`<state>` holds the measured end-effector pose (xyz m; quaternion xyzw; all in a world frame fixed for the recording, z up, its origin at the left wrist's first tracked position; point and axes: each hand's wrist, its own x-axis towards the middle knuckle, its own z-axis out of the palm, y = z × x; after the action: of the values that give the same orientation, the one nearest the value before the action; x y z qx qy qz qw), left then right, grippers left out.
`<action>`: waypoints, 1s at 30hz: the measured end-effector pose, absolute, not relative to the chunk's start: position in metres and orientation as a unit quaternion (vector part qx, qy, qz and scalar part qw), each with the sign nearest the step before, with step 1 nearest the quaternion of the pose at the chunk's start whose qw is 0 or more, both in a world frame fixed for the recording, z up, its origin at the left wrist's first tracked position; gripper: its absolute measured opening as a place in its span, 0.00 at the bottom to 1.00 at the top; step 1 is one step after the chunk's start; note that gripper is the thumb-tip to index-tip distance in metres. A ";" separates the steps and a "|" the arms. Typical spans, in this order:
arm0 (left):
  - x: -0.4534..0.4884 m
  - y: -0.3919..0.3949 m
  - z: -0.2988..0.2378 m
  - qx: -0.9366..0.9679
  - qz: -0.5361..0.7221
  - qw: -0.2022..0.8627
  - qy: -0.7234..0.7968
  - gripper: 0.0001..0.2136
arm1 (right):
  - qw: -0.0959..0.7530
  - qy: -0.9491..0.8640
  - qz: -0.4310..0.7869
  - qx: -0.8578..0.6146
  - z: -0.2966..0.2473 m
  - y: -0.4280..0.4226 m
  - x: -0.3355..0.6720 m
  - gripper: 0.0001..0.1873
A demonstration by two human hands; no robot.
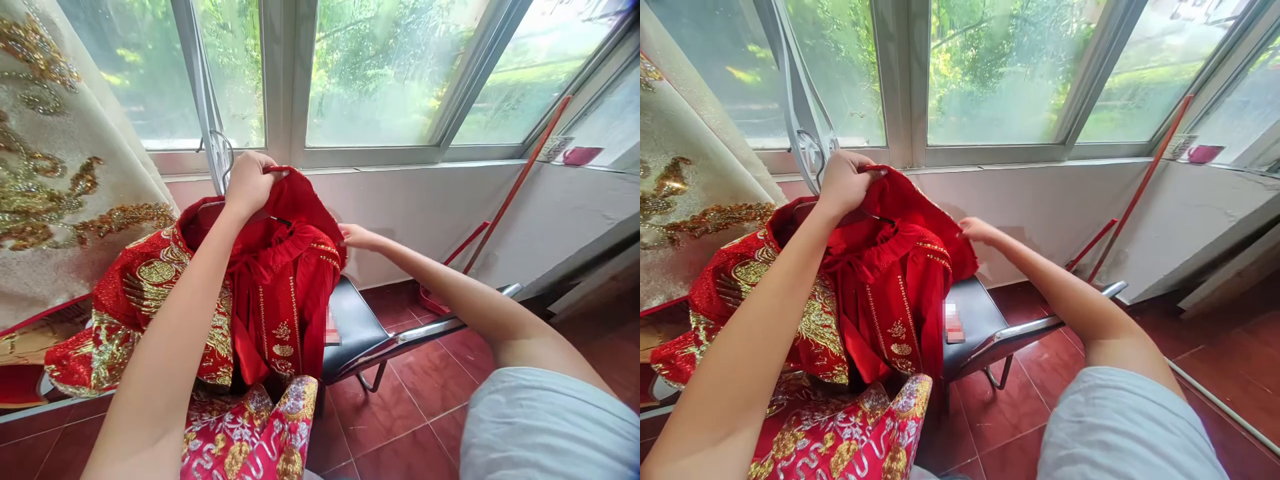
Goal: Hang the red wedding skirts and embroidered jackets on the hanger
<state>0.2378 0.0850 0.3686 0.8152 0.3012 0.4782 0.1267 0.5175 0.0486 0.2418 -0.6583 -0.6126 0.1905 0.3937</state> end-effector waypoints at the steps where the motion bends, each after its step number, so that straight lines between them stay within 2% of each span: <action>1: 0.237 0.085 0.369 0.817 0.476 0.127 0.300 0.06 | 0.390 -0.636 0.199 -0.636 0.234 0.051 0.507 0.28; 4: 0.235 0.082 0.368 0.828 0.461 0.133 0.290 0.06 | 0.408 -0.705 0.198 -0.545 0.223 0.055 0.480 0.40; 8: 0.231 0.075 0.369 0.854 0.420 0.160 0.262 0.06 | 0.454 -0.750 0.161 -0.453 0.234 0.049 0.458 0.49; 12: 0.232 0.071 0.370 0.875 0.373 0.183 0.247 0.08 | 0.529 -0.712 0.092 -0.452 0.261 0.028 0.442 0.40; 15: 0.234 0.070 0.371 0.892 0.347 0.163 0.238 0.08 | 0.502 -0.712 0.047 -0.488 0.283 0.016 0.431 0.36; 18: 0.238 0.055 0.368 0.897 0.358 0.072 0.248 0.06 | 0.454 -0.706 0.019 -0.543 0.299 0.010 0.428 0.21; 20: 0.245 0.035 0.359 0.885 0.393 -0.006 0.250 0.07 | 0.457 -0.695 -0.008 -0.555 0.310 0.008 0.432 0.15; 22: 0.254 0.016 0.342 0.880 0.402 -0.074 0.241 0.10 | 0.469 -0.683 -0.051 -0.557 0.319 0.004 0.440 0.14; 26: 0.271 0.008 0.296 0.895 0.304 -0.178 0.273 0.11 | 0.450 -0.658 -0.147 -0.585 0.331 -0.006 0.462 0.18; 30: 0.278 0.041 0.270 0.872 0.298 -0.206 0.330 0.14 | 0.397 -0.644 -0.183 -0.628 0.324 -0.013 0.473 0.23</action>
<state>0.2781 0.0410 0.2705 0.8717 0.3302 0.2976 -0.2061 0.4731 -0.0127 0.3241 -0.6277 -0.6437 -0.1833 0.3975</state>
